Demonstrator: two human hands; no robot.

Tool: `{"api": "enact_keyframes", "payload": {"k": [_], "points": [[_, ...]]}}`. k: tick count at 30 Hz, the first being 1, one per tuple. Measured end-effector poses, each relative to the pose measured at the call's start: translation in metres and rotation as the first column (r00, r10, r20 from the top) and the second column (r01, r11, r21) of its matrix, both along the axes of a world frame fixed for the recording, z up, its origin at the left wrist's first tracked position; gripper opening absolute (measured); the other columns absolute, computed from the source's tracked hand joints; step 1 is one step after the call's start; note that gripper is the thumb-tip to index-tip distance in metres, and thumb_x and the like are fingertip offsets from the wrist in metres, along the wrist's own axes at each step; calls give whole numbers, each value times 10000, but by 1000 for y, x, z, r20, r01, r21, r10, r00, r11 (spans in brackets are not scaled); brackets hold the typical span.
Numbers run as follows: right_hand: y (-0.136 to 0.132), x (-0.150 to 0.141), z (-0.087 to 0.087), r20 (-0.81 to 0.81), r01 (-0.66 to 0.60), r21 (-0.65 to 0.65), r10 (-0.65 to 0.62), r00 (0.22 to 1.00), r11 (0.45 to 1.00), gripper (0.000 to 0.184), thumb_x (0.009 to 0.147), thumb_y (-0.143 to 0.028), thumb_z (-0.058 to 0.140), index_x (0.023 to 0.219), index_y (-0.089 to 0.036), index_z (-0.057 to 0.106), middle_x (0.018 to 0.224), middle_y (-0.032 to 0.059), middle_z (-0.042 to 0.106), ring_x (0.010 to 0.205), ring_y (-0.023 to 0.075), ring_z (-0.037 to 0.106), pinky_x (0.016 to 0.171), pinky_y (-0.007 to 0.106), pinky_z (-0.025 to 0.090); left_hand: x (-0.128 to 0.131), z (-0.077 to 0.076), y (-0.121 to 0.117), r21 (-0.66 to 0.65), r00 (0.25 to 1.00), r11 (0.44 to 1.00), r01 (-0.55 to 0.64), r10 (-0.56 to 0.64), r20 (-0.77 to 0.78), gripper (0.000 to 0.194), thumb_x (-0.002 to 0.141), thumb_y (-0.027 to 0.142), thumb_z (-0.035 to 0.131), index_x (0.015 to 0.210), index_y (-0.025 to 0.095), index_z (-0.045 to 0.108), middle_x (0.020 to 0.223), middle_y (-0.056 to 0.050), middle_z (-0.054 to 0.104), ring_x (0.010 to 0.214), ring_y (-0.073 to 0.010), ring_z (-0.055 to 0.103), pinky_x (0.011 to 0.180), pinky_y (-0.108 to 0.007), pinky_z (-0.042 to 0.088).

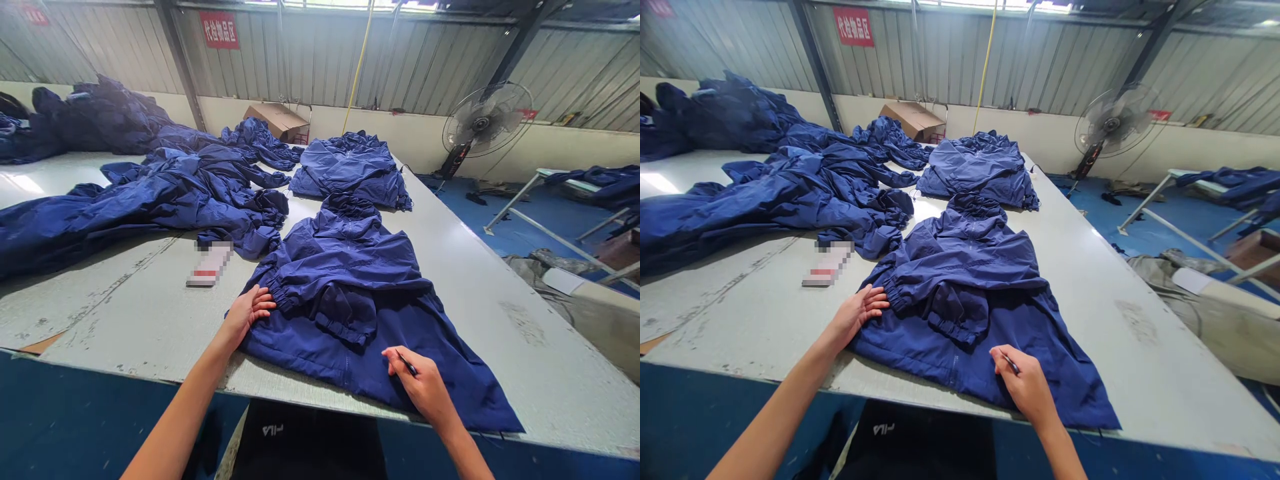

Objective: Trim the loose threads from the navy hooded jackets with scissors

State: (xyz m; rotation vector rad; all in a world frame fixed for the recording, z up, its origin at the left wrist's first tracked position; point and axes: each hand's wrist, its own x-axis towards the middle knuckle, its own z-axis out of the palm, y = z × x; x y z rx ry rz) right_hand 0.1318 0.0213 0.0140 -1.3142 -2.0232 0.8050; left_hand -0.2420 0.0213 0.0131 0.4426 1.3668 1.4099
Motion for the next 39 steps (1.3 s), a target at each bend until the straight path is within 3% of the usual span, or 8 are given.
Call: {"api": "enact_keyframes", "payload": {"k": [4,10,16,22,28,31,34,39], "points": [[2,2,-2,32,-35,18,35,999,999,433,966,-504,448,688,-217,613,668,18,665,664,175,634,668,246,474,-1,3,14,-42,999,998,48,-49,-14,137,850,244,661,853,114,617,726,-59,680,536,-138,680,395,-171,453],[4,5,-5,39,-38,37,37,999,999,438,967,-509,450,686,-214,612,652,12,656,637,165,626,639,234,471,10,18,31,33,992,992,120,-121,28,332,627,280,839,655,147,536,510,81,484,364,-25,430,346,-119,262],[-1,0,1,-6,10,25,-10,1000,1000,420,951,-536,469,791,-211,680,661,23,671,666,186,642,663,264,483,33,33,10,148,995,987,68,-79,67,411,594,348,858,698,183,496,545,94,509,419,-29,447,426,-140,367],[-20,-28,26,-148,75,38,-69,987,996,381,926,-529,521,836,-215,717,727,52,692,669,198,632,649,288,480,66,61,-21,217,984,976,8,-47,170,434,585,337,878,729,190,495,562,93,525,442,-43,480,427,-152,362],[-50,-76,52,-383,-11,-216,-75,921,976,480,874,-639,549,899,-194,728,698,30,662,575,144,526,525,248,402,99,69,-47,275,977,960,47,-101,186,345,723,364,777,728,202,473,492,97,460,407,-42,390,423,-160,295],[-55,-97,53,-508,-102,-404,-131,851,909,613,808,-757,542,843,-161,677,593,-5,562,453,81,333,416,228,242,110,66,-59,238,976,969,73,-118,182,343,700,371,784,726,203,487,484,96,449,392,-40,364,421,-169,266],[-56,-109,48,-576,-161,-568,-250,778,807,621,731,-803,591,727,-183,565,464,-98,303,421,56,188,399,223,144,115,63,-68,212,973,971,106,-145,177,336,676,377,800,762,202,527,505,90,472,372,-35,354,418,-177,245],[-59,-113,46,-569,-96,-608,-349,745,788,545,708,-708,706,731,-198,514,509,-105,283,460,55,156,426,233,128,113,58,-68,139,983,986,91,-112,148,459,689,514,773,633,222,424,402,107,347,316,-46,296,379,-196,137]]}}
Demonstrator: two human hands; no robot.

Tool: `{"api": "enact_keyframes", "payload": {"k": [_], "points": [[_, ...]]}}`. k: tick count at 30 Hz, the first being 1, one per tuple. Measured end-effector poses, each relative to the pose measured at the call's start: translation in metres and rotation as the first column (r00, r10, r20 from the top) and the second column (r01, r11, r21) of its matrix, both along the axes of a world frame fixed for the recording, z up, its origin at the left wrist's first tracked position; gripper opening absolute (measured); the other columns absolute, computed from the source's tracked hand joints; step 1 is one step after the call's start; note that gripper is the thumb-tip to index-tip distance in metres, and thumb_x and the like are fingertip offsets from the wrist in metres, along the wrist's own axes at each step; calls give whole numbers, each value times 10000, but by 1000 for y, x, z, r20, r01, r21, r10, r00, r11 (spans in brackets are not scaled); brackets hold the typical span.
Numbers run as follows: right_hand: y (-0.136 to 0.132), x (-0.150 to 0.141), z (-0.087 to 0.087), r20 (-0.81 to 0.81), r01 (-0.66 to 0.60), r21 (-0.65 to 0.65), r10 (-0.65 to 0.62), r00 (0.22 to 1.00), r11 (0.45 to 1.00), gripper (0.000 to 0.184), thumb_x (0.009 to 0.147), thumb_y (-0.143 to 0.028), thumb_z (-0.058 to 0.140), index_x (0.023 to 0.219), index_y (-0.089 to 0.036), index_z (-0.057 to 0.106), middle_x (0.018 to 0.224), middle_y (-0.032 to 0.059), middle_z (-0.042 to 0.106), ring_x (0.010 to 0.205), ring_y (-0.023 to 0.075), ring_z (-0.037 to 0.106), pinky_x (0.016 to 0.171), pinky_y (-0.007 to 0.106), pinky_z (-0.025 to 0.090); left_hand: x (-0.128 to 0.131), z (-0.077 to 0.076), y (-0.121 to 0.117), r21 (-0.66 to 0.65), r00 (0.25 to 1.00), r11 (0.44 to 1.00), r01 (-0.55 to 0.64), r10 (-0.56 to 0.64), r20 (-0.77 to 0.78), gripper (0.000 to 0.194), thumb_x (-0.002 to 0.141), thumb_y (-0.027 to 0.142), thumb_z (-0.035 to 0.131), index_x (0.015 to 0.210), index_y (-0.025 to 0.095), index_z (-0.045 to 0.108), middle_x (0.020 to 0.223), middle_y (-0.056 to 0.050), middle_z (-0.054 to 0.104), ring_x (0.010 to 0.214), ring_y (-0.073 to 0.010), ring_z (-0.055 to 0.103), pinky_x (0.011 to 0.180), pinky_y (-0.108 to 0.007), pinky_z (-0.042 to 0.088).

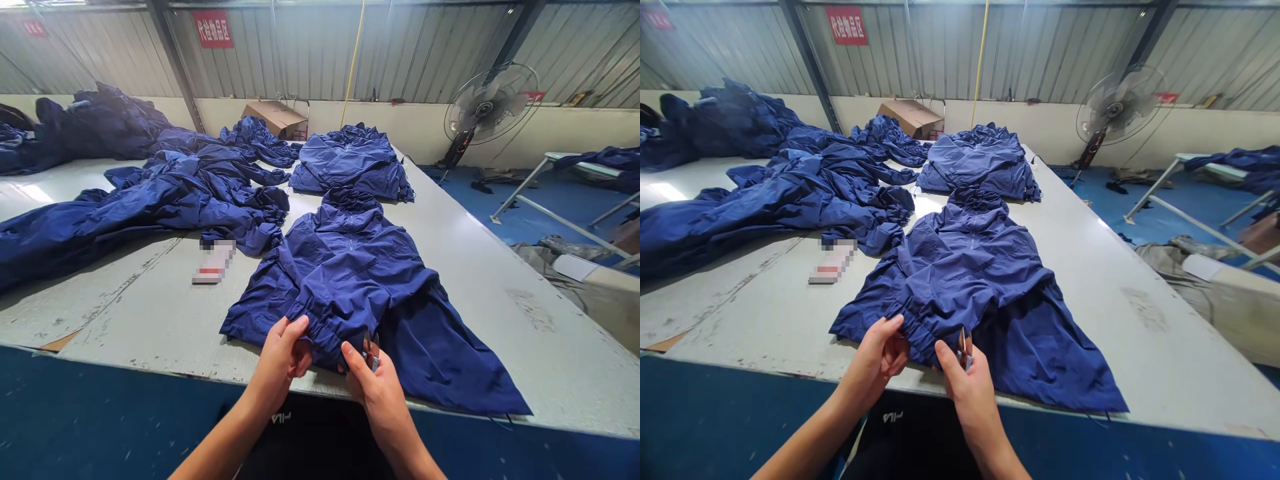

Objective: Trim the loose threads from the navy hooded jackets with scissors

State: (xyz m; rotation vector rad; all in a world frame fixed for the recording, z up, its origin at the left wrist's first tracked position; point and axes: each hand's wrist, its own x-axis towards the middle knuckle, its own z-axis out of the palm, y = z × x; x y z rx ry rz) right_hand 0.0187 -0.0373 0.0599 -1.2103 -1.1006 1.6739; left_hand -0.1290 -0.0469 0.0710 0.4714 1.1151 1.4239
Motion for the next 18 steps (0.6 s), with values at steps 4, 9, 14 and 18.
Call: {"api": "enact_keyframes", "payload": {"k": [4,9,14,18], "points": [[-2,3,2,43,9,70,-12,999,998,548,720,-704,697,720,-197,491,565,-81,322,511,71,205,461,243,178,-1,1,2,-16,994,996,-90,89,-55,573,670,586,784,582,227,347,410,120,263,337,-37,235,381,-203,134],[-5,9,-1,68,27,93,-34,997,995,565,749,-730,650,683,-220,414,555,-88,262,496,69,186,445,248,137,4,3,1,-2,979,980,-197,197,-56,565,659,610,792,583,209,401,436,96,343,393,-49,298,405,-197,230],[-14,11,4,14,78,54,-79,997,995,566,772,-706,652,694,-238,342,575,-101,186,500,62,129,449,250,84,6,10,-1,-61,948,959,-278,284,143,556,611,544,850,639,202,412,521,105,385,402,-32,308,383,-175,247],[-17,8,9,-21,79,43,-78,997,996,569,783,-693,653,696,-240,320,585,-101,183,511,62,134,461,247,100,6,16,-3,-128,928,958,-258,283,242,522,633,479,853,662,201,411,550,108,387,395,-22,311,360,-166,228]]}}
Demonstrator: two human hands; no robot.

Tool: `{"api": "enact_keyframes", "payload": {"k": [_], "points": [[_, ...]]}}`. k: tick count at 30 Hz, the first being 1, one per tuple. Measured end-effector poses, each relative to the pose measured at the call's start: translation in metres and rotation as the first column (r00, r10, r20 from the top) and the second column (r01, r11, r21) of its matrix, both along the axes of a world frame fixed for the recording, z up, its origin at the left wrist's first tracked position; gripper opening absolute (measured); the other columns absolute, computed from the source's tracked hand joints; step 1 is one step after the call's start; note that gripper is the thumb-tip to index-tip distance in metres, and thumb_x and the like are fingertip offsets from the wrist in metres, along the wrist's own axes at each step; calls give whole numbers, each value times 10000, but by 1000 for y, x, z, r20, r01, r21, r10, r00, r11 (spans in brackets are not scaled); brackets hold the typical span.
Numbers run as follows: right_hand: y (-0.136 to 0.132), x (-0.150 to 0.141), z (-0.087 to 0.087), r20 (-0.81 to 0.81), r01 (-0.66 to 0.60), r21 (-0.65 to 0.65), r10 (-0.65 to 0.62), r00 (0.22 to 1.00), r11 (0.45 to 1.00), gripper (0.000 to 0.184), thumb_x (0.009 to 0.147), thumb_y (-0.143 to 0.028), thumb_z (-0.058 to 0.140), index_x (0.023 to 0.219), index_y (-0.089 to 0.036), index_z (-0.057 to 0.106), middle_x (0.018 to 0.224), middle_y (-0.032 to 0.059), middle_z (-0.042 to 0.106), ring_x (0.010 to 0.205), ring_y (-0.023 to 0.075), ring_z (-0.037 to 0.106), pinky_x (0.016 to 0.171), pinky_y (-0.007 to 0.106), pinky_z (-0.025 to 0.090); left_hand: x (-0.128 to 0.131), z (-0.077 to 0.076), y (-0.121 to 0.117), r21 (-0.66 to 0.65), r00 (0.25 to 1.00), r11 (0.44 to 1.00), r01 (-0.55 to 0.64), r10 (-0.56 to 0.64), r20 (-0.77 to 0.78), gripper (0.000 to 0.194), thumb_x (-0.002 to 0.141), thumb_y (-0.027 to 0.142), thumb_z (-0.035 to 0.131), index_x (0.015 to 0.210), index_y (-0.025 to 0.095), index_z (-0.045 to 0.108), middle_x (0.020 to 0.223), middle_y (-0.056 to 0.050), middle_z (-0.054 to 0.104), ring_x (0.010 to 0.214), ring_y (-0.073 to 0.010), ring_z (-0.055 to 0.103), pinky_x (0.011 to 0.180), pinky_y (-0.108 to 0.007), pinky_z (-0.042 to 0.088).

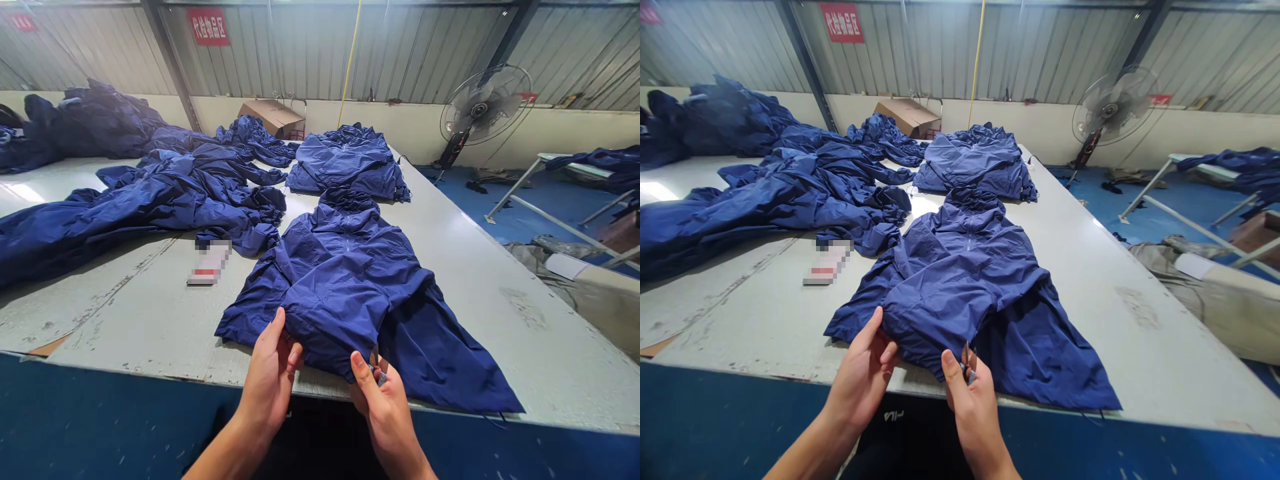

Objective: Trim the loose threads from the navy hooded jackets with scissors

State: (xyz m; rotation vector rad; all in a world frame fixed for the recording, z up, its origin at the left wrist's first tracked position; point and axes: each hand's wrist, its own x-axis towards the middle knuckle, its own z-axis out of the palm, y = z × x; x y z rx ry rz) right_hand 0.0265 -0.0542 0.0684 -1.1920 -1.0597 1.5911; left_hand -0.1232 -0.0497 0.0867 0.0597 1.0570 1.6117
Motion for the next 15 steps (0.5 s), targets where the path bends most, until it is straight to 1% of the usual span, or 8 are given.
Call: {"api": "enact_keyframes", "payload": {"k": [3,10,12,15], "points": [[1,-1,1,13,-13,6,13,1000,1000,558,788,-693,646,697,-241,331,580,-104,165,499,62,118,447,249,99,-2,1,0,-4,1000,1000,-14,14,12,476,677,456,825,659,198,426,555,100,398,393,-24,313,354,-176,222],[3,-1,1,34,-9,31,8,999,999,540,793,-678,647,696,-243,344,577,-100,176,495,68,123,435,249,102,-3,-2,-1,2,1000,1000,-15,15,25,453,691,437,819,653,195,438,555,95,403,405,-27,314,378,-174,273],[3,-1,1,52,-2,39,0,999,999,536,789,-685,647,698,-240,363,574,-97,185,499,73,131,436,249,116,-3,-3,-1,0,999,1000,-13,13,34,452,693,440,819,652,195,441,549,94,403,405,-28,315,379,-175,273],[4,-2,1,93,15,71,-21,995,997,528,789,-687,646,694,-231,399,578,-85,222,518,83,153,447,251,145,-4,-4,0,16,998,1000,-14,13,64,432,674,425,835,675,189,473,572,93,446,408,-21,323,392,-171,294]]}}
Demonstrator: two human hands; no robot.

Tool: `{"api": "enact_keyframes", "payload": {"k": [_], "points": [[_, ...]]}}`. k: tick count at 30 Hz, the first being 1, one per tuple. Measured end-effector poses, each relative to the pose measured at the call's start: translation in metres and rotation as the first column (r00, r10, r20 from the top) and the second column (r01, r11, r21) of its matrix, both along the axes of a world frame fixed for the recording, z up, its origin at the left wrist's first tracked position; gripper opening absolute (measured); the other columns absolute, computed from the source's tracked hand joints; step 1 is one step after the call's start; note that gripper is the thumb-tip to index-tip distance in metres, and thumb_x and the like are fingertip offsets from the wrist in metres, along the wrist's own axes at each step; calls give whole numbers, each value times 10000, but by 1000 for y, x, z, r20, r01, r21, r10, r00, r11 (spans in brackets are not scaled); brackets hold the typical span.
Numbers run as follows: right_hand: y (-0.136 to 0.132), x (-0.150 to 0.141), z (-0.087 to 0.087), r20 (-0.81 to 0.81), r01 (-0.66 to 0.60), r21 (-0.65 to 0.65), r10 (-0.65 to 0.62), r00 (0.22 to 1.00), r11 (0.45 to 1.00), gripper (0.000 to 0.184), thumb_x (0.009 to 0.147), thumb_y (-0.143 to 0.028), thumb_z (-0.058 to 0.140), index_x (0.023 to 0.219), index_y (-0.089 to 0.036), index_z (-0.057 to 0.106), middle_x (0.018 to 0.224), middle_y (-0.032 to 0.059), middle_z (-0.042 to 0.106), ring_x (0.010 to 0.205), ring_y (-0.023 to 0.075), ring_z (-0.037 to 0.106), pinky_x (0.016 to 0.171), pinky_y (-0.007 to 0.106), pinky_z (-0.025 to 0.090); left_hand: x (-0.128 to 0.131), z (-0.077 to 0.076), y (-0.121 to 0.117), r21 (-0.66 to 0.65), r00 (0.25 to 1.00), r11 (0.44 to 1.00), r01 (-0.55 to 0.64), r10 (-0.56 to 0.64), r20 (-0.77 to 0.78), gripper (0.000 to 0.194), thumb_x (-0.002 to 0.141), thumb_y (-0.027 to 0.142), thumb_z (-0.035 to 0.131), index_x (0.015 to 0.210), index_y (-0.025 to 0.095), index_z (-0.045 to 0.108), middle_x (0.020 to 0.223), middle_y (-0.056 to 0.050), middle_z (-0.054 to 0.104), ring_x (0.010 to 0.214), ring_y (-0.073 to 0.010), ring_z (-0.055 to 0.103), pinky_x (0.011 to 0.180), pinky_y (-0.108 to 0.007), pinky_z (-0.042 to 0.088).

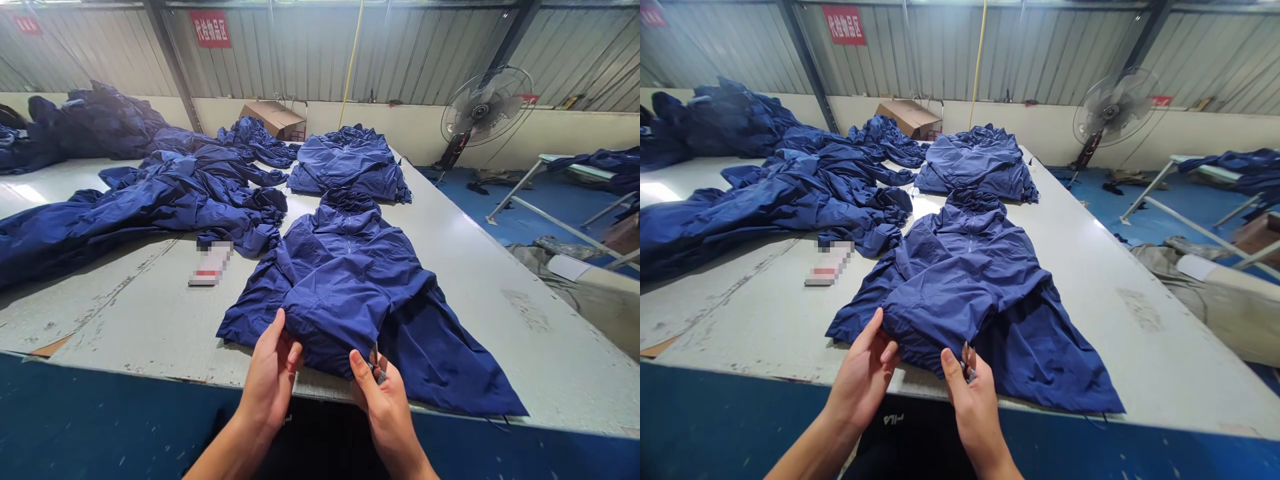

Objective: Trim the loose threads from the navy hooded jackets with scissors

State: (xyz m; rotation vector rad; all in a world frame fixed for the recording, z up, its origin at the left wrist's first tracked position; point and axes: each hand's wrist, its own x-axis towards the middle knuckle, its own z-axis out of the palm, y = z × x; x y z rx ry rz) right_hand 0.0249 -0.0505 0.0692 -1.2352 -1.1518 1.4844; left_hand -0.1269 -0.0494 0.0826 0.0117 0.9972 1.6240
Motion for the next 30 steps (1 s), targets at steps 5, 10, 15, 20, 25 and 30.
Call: {"api": "enact_keyframes", "payload": {"k": [5,10,15,20,25,30], "points": [[0,-1,-2,44,3,54,-5,999,999,504,811,-676,629,707,-217,448,606,-65,271,551,96,188,465,258,176,-1,0,1,1,999,1000,-16,16,33,440,640,395,866,685,187,481,579,98,461,408,-18,339,397,-171,304],[-1,-2,-5,73,-13,54,9,997,998,495,820,-662,629,688,-220,450,578,-74,226,531,92,158,454,270,135,-4,-1,0,-8,999,1000,-22,22,36,460,606,400,888,693,188,490,576,104,468,403,-20,331,374,-174,271],[-2,-2,-3,59,-14,68,10,998,998,464,820,-644,640,713,-209,517,559,-71,268,519,94,196,451,262,166,-4,0,-3,5,999,1000,-29,29,26,457,610,400,887,692,186,492,581,102,471,409,-21,333,371,-172,277],[-3,-1,0,33,23,70,-25,999,997,456,820,-630,654,725,-200,535,568,-74,288,521,91,192,463,256,185,0,3,-4,34,999,999,-32,32,1,431,654,404,869,710,178,507,596,96,494,413,-17,352,390,-155,321],[-4,0,-2,16,53,46,-54,998,998,482,784,-661,668,711,-204,531,564,-76,292,519,93,216,472,253,212,2,2,-2,40,999,999,-33,33,2,433,640,399,879,694,176,512,588,97,492,421,-26,348,390,-157,344],[-1,0,-5,11,63,46,-64,998,997,487,776,-665,671,697,-207,525,548,-76,295,517,97,250,481,251,239,2,0,-2,38,1000,999,-27,26,13,433,644,406,877,694,174,516,578,99,488,419,-26,349,399,-159,351]]}}
